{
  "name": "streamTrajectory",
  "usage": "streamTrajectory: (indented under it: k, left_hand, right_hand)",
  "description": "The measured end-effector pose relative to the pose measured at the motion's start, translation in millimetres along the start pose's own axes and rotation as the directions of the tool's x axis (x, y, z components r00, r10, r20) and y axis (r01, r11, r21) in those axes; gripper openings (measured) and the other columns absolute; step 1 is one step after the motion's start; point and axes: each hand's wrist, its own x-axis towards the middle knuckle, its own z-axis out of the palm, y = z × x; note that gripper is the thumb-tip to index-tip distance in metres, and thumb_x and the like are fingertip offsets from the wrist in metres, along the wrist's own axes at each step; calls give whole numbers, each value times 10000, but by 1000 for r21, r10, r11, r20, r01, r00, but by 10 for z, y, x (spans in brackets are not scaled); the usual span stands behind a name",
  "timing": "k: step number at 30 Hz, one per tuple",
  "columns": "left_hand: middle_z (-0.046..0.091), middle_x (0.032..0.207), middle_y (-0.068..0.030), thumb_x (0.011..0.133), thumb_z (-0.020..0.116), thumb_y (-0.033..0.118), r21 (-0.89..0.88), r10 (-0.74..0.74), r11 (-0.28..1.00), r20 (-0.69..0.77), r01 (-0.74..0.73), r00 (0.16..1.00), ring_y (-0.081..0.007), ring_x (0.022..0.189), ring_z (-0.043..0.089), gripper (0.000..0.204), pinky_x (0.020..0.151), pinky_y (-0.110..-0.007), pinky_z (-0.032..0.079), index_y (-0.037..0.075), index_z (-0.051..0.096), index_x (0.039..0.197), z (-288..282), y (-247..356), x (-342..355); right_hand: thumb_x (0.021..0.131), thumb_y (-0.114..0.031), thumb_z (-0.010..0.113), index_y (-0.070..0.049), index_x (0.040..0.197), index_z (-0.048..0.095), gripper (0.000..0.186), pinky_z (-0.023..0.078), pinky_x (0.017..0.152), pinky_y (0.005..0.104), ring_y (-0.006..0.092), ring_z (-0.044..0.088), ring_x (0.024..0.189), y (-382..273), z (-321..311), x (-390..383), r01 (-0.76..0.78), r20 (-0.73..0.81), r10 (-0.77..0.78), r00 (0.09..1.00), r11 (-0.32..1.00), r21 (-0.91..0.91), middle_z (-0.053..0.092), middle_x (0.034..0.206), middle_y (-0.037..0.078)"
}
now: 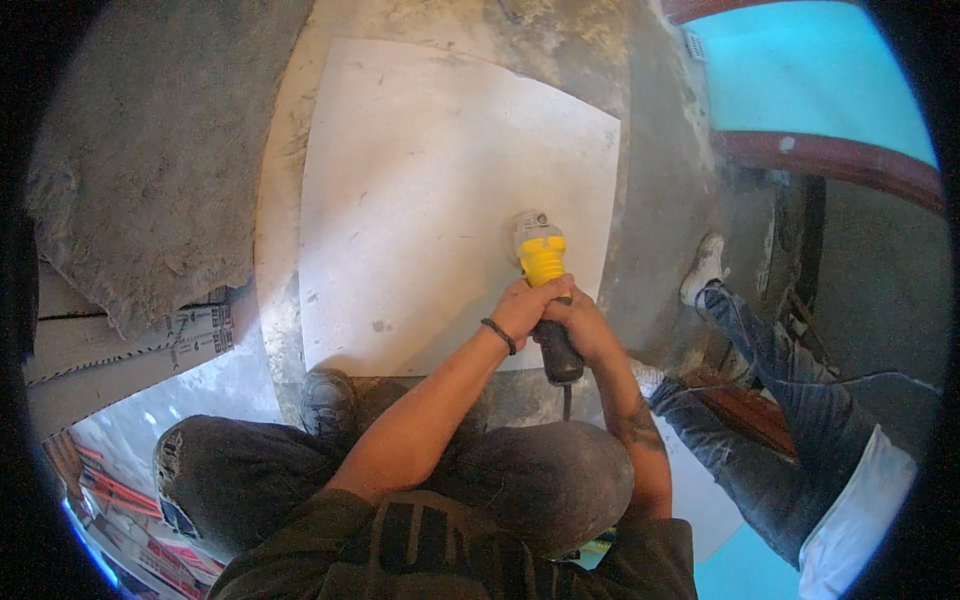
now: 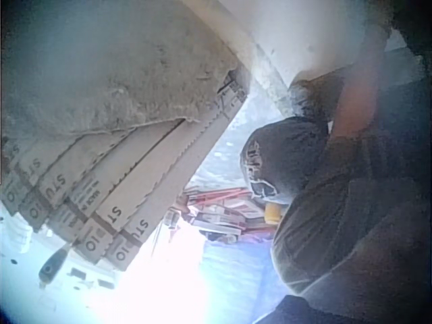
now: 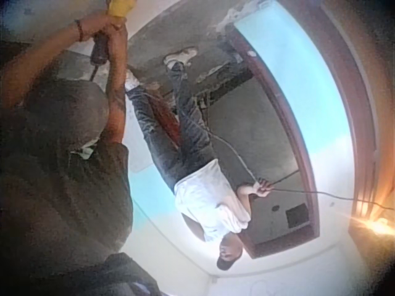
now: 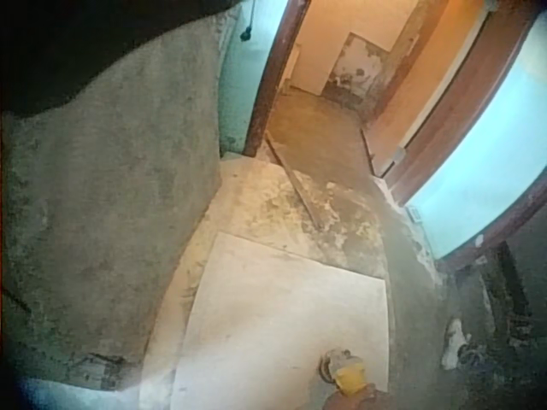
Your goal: The person uses an angle grinder to cut a circular hole into a large white ceramic tile, guiding the tool along a pre-marked line on the tile's surface.
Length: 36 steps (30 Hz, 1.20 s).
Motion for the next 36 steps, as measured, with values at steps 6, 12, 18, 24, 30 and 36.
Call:
streamTrajectory:
  k: [6,12,18,24,30,36]
  left_hand:
    - [719,924,-42,886,773,353,447,77,893,-43,-50,996,-143,792,673,360,709,-314,533,24,711,1019,93,18,-67]
    - [707,869,-54,884,762,376,449,142,886,-17,-120,990,-147,764,664,386,709,-314,528,13,699,999,56,-67,-11]
    - [702,872,-41,899,744,401,522,147,847,-45,-102,988,-143,773,657,400,708,-314,526,17,696,1004,109,44,-70]
    - [714,921,-42,914,729,414,443,51,896,-47,-25,998,-155,798,661,397,713,-321,522,45,705,1058,10,35,64]
    - [720,963,-57,904,741,410,344,-8,939,-36,19,999,-148,840,664,394,724,-315,524,52,712,1067,49,99,106]
    - [719,963,-66,870,778,421,302,-48,951,-73,68,996,-152,826,674,429,716,-315,537,40,721,1058,95,145,160]
  right_hand:
    - [849,-229,684,17,1217,590,452,539,775,299,166,680,880,571,-12,20,167,-134,-144,980,969,181,691,1012,97]
    - [861,-240,682,15,1228,581,458,544,762,304,171,683,860,564,-58,38,115,-37,-109,993,961,253,690,1019,91]
    - [867,-240,668,21,1190,597,421,551,717,302,175,694,806,510,-94,50,97,-29,-94,995,973,209,701,978,94]
    - [867,-240,660,19,1120,626,364,554,670,314,189,697,724,322,-67,83,67,1,-68,998,982,176,713,867,97]
    - [869,-243,668,20,1102,639,352,562,634,314,201,699,693,184,-103,100,-11,-8,13,1000,985,171,716,857,110]
    - [878,-253,669,33,1123,639,378,587,631,323,216,710,687,52,-171,91,-49,35,45,998,991,127,726,879,137]
